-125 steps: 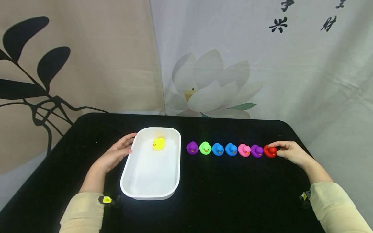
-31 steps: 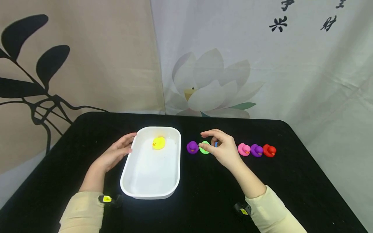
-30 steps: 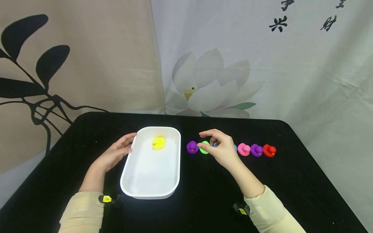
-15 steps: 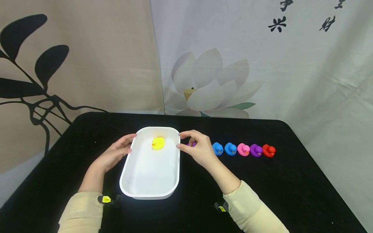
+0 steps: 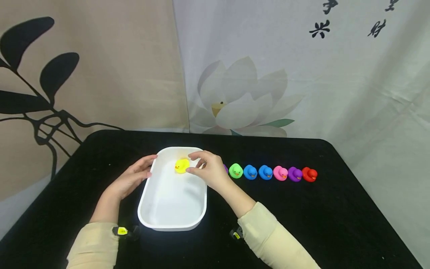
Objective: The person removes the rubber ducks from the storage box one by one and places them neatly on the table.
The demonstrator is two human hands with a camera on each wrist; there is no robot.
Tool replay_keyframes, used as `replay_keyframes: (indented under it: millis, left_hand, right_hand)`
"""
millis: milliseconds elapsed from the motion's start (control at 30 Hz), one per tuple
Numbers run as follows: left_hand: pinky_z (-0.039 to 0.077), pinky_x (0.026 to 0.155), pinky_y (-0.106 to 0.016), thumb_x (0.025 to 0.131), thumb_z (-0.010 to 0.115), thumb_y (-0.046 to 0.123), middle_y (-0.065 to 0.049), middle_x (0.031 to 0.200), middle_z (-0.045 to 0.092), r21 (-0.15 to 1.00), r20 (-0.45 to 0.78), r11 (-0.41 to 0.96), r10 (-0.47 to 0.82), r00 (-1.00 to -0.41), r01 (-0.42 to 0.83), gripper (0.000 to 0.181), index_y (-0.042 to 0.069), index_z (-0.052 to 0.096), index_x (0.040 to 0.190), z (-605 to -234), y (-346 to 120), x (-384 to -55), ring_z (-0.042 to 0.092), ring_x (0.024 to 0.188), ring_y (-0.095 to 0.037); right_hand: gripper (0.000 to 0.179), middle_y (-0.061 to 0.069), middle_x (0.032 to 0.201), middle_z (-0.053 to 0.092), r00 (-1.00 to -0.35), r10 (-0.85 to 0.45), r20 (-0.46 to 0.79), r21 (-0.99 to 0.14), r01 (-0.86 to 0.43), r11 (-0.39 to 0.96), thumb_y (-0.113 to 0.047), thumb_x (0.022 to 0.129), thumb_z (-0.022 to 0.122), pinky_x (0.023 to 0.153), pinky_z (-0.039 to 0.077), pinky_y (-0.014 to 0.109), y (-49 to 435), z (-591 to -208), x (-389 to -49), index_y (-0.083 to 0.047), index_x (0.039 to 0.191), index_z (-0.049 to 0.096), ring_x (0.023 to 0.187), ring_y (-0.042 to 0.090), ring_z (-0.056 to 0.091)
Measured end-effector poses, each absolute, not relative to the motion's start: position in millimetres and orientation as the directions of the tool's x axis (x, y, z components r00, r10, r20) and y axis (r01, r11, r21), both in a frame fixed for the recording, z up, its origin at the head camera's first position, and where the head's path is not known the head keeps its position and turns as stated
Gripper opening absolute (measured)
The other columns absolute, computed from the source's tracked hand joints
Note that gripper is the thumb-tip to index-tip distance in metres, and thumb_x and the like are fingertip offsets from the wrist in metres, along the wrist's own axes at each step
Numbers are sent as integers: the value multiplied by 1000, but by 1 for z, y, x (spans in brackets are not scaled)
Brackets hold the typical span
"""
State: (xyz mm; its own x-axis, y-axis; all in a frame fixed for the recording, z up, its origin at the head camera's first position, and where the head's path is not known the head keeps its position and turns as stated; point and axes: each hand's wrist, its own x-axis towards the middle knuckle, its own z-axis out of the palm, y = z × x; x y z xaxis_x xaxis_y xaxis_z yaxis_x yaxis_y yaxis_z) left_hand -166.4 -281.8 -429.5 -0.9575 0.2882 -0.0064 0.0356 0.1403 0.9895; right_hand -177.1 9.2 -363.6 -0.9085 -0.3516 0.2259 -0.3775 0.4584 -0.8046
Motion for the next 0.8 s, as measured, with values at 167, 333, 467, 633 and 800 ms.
replay_keyframes:
  millis: [167,333,467,633,800]
  left_hand:
    - [24,104,-62,91,59,15,-14,151,28,989,-3,143,290,-957,41,62,11,31,146,-430,-283,-167,36,128,-39]
    - [25,104,-62,91,61,19,-12,151,28,987,-14,157,280,-960,31,61,15,33,146,-431,-283,-168,36,129,-37]
    - [25,104,-61,91,60,18,-14,151,28,987,-6,154,288,-958,40,61,14,33,146,-430,-282,-167,36,129,-39]
    - [25,104,-62,92,59,17,-15,151,28,988,0,149,297,-955,46,61,13,32,146,-430,-282,-167,35,129,-40]
    - [25,104,-61,91,59,17,-13,151,28,987,-9,154,290,-957,38,61,14,32,146,-432,-283,-168,36,128,-38]
  right_hand:
    - [40,-2,108,67,-902,-380,203,-802,-376,464,-15,77,81,63,52,19,-5,-367,-188,-13,115,68,80,10,59]
    - [41,-2,110,66,-906,-403,134,-809,-334,484,-17,77,81,65,52,17,-16,-369,-198,-12,116,68,84,10,59]
    - [40,-3,111,64,-909,-410,76,-811,-296,505,-17,79,79,67,51,16,-24,-370,-201,-13,117,68,86,11,59]
    - [38,-2,110,63,-923,-384,23,-795,-250,553,-14,79,79,66,50,15,-32,-370,-206,-15,116,69,86,11,57]
    - [36,2,108,64,-924,-382,-14,-770,-234,594,-8,80,77,69,51,17,-39,-370,-214,-14,114,70,89,15,59]
